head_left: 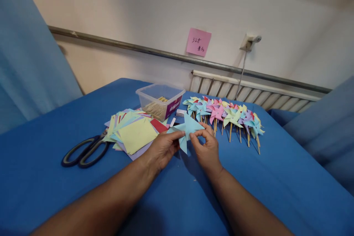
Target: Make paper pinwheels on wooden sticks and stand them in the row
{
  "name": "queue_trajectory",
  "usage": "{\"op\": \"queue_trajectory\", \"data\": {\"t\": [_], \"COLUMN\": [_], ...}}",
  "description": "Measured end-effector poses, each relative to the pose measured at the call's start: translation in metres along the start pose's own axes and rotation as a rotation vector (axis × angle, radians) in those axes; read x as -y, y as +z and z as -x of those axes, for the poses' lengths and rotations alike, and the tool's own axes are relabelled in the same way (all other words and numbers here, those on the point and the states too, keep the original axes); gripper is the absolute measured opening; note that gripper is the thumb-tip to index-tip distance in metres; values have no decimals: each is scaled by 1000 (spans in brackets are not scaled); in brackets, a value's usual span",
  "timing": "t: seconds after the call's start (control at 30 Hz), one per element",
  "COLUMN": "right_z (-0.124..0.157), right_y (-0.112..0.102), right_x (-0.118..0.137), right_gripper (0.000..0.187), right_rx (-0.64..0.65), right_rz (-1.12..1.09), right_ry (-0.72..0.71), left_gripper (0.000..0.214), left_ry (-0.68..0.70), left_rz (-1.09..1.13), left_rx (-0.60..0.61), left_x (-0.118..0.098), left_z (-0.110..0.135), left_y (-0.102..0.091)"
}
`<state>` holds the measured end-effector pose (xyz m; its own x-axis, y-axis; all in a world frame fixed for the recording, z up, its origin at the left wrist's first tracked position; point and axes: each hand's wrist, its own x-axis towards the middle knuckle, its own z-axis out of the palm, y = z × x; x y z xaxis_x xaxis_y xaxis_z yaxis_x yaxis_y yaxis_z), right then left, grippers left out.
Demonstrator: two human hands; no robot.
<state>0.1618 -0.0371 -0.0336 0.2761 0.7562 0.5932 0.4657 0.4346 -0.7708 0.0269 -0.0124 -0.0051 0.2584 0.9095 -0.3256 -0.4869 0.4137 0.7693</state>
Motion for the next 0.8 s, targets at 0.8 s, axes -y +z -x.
{"op": "queue_trajectory", "data": {"t": [0.8], "right_z": [0], "right_y": [2], "right_x": [-3], "right_gripper": [12], "right_rx": [12], "right_rz": [71], "right_ry": [87], "left_gripper": [23], "left_ry": [14], "left_rz": [-56], "left_rx": [25], "left_x": [2], "left_z": [-4], "left_y": [-3]}}
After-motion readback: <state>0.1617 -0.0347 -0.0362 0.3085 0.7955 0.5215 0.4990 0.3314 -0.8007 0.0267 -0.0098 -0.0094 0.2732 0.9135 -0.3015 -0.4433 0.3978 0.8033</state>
